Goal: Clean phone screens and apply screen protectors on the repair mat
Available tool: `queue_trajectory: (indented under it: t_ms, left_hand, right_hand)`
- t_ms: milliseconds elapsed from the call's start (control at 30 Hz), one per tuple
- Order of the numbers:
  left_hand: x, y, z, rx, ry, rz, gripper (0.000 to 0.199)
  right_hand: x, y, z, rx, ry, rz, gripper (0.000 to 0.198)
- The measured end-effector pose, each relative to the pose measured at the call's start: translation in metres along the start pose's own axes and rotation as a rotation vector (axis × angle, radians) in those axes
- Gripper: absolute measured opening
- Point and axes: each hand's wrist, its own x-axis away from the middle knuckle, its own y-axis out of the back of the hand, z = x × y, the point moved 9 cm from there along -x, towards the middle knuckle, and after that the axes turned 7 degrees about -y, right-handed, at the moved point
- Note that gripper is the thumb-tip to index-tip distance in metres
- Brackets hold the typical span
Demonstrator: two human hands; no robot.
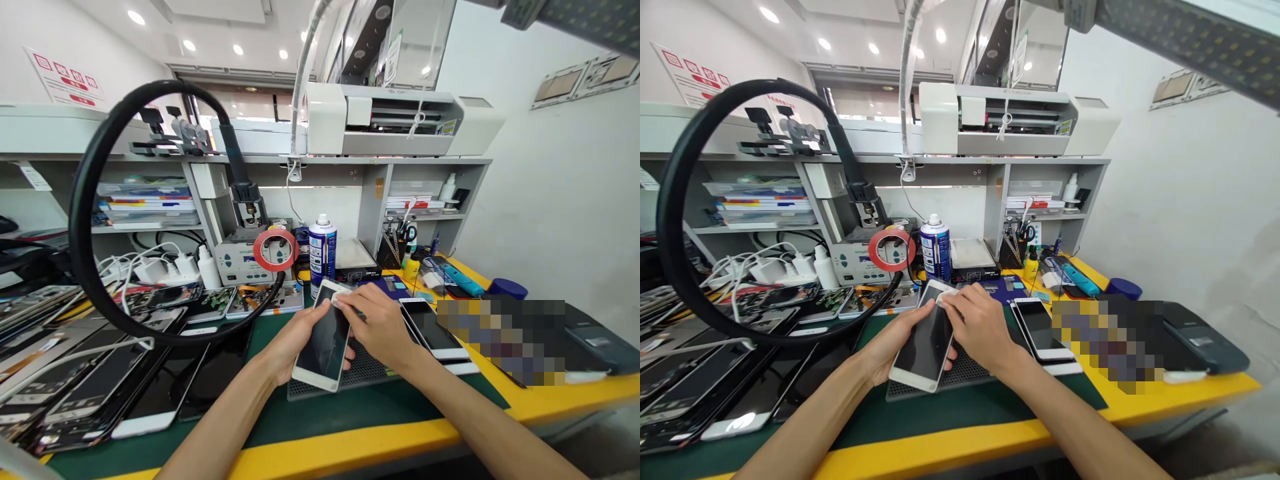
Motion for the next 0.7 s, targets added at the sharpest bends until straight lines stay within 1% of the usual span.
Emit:
queue_trajectory:
  t_ms: [67, 167, 233, 367, 467, 567, 700]
  left_hand:
    - [0.001, -0.002, 0.002, -0.052, 0.012, 0.036, 0.06]
    - [0.0, -0.003, 0.006, -0.055, 0.037, 0.064, 0.064]
    - [0.0, -0.004, 0.007, -0.028, 0.053, 0.061, 0.065]
    - [0.001, -0.005, 0.003, 0.029, 0.054, 0.027, 0.065]
    - [-0.001, 0.0, 0.001, 0.096, 0.027, -0.035, 0.056]
    - [-0.005, 0.009, 0.0, 0.205, -0.008, -0.09, 0.045]
    - [-0.008, 0.014, 0.005, 0.267, 0.017, -0.104, 0.044]
  right_hand:
    - [-0.003, 0.006, -0.007, -0.003, -0.04, -0.045, 0.02]
    - [-0.005, 0.011, -0.011, -0.022, -0.066, -0.088, 0.019]
    - [-0.005, 0.011, -0.009, -0.041, -0.058, -0.087, 0.018]
    - [-0.001, 0.004, 0.002, -0.064, -0.012, -0.035, 0.016]
    - [0.005, -0.004, 0.016, -0.086, 0.061, 0.029, 0.016]
    - [0.013, -0.012, 0.037, -0.13, 0.184, 0.116, 0.016]
    - [0.024, -0.02, 0.06, -0.151, 0.309, 0.217, 0.016]
